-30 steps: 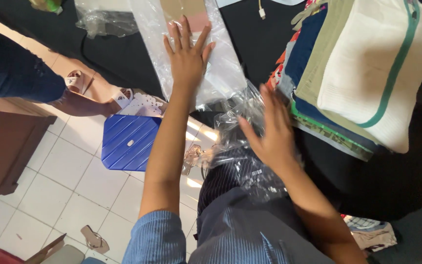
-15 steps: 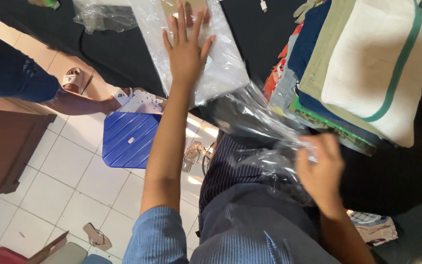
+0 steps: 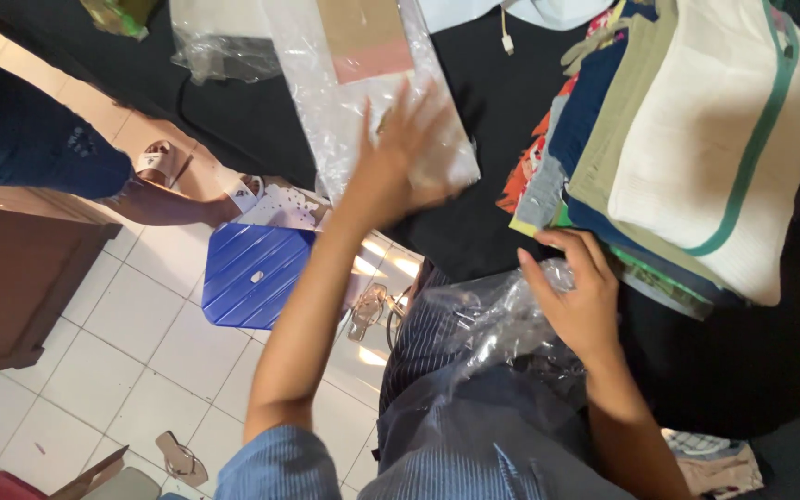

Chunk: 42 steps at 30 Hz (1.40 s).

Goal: The person places a folded stack of clothes into a clear plastic bag, smooths the contents, and seals the bag by pressing the edges together. The person then adjusts the sealed package on the table.

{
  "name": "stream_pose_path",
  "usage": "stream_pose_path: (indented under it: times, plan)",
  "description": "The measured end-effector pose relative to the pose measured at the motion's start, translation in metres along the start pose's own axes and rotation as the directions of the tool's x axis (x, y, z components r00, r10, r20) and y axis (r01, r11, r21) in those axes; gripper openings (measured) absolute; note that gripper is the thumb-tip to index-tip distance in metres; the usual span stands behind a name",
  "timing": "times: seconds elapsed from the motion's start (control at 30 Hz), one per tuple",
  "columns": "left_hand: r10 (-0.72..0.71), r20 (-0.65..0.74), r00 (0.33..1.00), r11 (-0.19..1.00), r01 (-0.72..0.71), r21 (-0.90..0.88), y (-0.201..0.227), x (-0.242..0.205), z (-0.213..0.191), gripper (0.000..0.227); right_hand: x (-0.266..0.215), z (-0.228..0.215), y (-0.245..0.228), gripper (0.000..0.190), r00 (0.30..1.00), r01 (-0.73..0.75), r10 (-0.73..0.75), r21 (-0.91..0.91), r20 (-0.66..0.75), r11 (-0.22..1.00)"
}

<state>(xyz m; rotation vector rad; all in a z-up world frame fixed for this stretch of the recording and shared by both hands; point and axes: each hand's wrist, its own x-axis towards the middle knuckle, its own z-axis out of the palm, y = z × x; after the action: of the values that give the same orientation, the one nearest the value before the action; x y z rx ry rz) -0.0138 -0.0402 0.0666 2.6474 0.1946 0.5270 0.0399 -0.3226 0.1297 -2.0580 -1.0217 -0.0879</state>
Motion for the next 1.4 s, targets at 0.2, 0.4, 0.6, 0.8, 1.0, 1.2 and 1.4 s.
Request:
stream_pose_path:
  times: [0.2, 0.4, 0.6, 0.8, 1.0, 1.2, 1.4]
  plan:
    - [0.100, -0.015, 0.995, 0.964, -0.093, 0.249, 0.007, -0.036, 0.047, 0.064, 0.030, 0.026, -0.006, 0.023, 0.999, -0.054, 0.054, 0.099, -0.001, 0.994]
    - [0.144, 0.077, 0.987, 0.965, -0.157, 0.208, -0.060, -0.034, 0.017, 0.057, 0.034, 0.009, -0.014, 0.026, 0.994, -0.059, 0.039, 0.203, 0.102, 0.977]
    - [-0.075, 0.047, 0.996, 0.971, 0.062, 0.232, -0.041, -0.014, -0.017, 0.050, 0.026, -0.011, -0.005, 0.025, 0.989, -0.147, 0.142, 0.209, 0.042, 0.967]
    - [0.149, 0.195, 0.969, 0.627, 0.060, -0.777, 0.053, 0.007, -0.016, 0.049, 0.030, -0.034, -0.015, 0.024, 0.993, -0.112, 0.120, 0.335, -0.002, 0.935]
    - [0.393, 0.287, 0.874, 0.341, 0.151, -0.928, 0.089, 0.022, -0.030, 0.085, 0.047, -0.070, -0.031, 0.026, 0.934, -0.271, 0.334, 0.357, -0.128, 0.894]
    - [-0.127, 0.318, 0.939, 0.294, 0.342, -0.892, 0.091, 0.044, -0.001, 0.033, 0.052, -0.096, -0.025, 0.047, 0.923, -0.098, 0.220, 0.359, -0.317, 0.928]
    - [-0.553, 0.209, 0.806, 0.019, 0.263, -0.965, 0.083, 0.031, -0.001, 0.026, 0.018, -0.095, -0.030, 0.083, 0.975, 0.221, -0.215, -0.320, 0.056, 0.921]
